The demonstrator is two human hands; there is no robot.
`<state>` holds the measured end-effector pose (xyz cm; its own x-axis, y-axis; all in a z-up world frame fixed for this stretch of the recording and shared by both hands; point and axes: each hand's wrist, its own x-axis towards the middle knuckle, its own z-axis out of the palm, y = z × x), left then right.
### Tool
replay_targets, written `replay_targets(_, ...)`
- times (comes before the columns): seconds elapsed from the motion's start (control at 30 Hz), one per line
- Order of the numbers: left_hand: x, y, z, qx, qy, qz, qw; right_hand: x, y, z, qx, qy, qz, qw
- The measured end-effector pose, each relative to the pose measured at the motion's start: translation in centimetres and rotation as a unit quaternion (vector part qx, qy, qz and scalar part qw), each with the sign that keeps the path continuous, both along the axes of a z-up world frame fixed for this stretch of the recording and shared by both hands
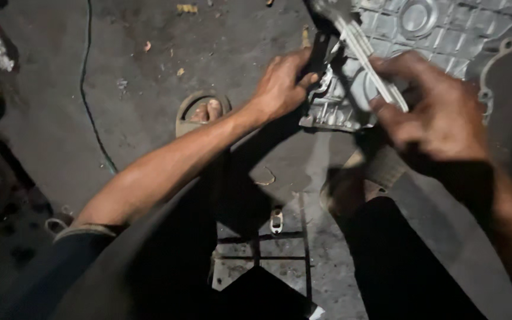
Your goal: The person uses a wrench to loosen and remove bolts from a metallic engine casing. They then use a scraper to clean the surface and reinsert the bolts by hand.
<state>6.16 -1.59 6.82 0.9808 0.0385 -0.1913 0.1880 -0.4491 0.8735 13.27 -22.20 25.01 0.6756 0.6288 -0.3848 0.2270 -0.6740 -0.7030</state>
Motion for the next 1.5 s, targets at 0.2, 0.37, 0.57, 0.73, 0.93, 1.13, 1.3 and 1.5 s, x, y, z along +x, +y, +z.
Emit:
replay_targets(0.2, -1.0, 0.1, -0.1, 0.000, -0.024, 0.011, 1.000, -0.5, 0.2, 0.0, -0.032, 0.011, 0.002, 0.999)
replay_targets(0.37, -0.9, 0.4, 0.6, -0.022, 0.031, -0.019, 0.999, -1.0, -0.1, 0.1, -0.049, 0.001, -0.028, 0.998)
replay_targets(0.57, -1.7, 0.4, -0.3, 0.009, -0.021, -0.018, 1.000, -1.8, 0.2, -0.6, -0.133, -0.014, 0.021, 0.991)
replay_targets(0.73, -0.9, -0.1, -1.4, 0.015, -0.112, -0.011, 0.994, -1.1, -0.1, 0.6, 0.091, 0.030, -0.042, 0.995)
replay_targets(0.93, -0.9, -0.3, -0.7, -0.031, -0.049, -0.025, 0.998, -2.0, 0.3, 1.7, -0.126, 0.050, -0.050, 0.989)
replay_targets(1.13, -1.0, 0.3, -0.8, 0.015, -0.055, -0.033, 0.998, -2.0, 0.9, 2.1, -0.138, 0.059, -0.059, 0.987)
replay_targets(1.3, -2.9, 0.1, -2.7, 0.022, -0.067, -0.013, 0.997, -3.0, 0.6, 1.6, -0.068, 0.053, -0.063, 0.994)
replay_targets(1.5, -2.6, 0.0, -2.7, 0.012, -0.081, -0.004, 0.997, -2.8, 0.2, 1.7, -0.039, -0.007, -0.060, 0.997)
